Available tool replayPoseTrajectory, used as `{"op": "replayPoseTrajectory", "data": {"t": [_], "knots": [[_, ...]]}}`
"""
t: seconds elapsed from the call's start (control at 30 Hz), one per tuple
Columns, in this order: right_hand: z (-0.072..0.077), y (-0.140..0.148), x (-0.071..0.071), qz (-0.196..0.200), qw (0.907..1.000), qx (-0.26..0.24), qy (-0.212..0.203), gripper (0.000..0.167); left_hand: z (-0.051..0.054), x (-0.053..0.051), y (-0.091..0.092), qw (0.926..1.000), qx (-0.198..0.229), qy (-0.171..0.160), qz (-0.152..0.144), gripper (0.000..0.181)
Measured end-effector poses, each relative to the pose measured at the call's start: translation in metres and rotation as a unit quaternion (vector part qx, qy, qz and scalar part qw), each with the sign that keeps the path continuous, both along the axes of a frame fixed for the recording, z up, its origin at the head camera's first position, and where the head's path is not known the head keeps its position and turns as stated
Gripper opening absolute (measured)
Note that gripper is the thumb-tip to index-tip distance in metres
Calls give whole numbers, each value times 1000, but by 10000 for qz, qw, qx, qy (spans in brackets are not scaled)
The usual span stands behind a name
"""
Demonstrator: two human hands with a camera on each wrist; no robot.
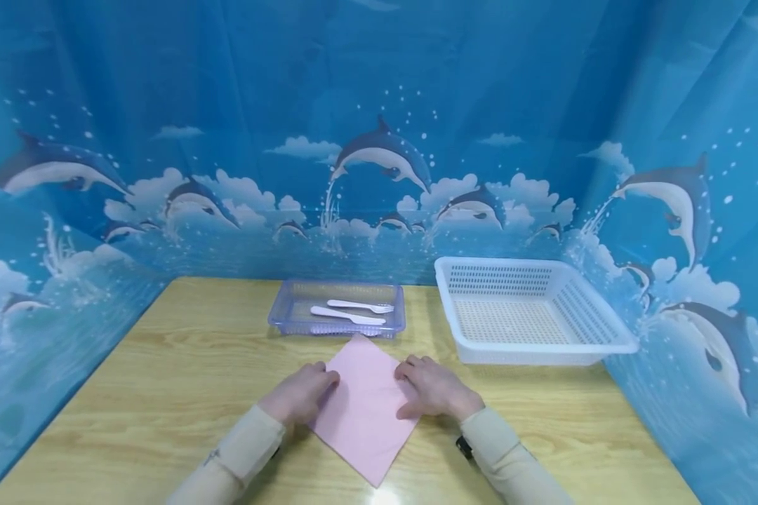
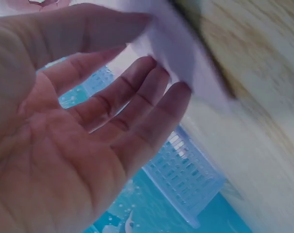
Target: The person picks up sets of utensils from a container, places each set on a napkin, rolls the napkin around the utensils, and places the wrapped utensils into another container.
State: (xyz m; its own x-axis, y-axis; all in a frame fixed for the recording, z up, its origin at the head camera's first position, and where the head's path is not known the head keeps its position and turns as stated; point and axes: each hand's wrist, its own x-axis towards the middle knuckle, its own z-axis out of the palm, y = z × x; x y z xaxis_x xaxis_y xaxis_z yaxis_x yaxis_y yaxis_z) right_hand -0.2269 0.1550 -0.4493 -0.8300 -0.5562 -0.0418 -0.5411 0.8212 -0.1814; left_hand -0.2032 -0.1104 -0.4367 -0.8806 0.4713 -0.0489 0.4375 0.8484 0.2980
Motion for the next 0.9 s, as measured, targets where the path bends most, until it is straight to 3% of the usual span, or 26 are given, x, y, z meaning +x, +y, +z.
{"op": "replayPoseTrajectory", "data": {"t": [0.17, 0.37, 0.7, 0.9], "knots": [[-1, -1, 0, -89, 9999, 90, -70, 76, -3, -5, -2, 9998, -1, 173, -138, 44], [0, -3, -1, -158, 9998, 112, -105, 74, -7, -12, -2, 10000, 66, 35, -4, 32], [2, -5, -4, -286, 9991, 287, -112, 81, -9, -34, 1, 9980, 588, 95, 222, 81], [2, -8, 0, -385, 9983, 369, -236, 82, -12, -44, 3, 9954, 857, -68, 423, 91]]}}
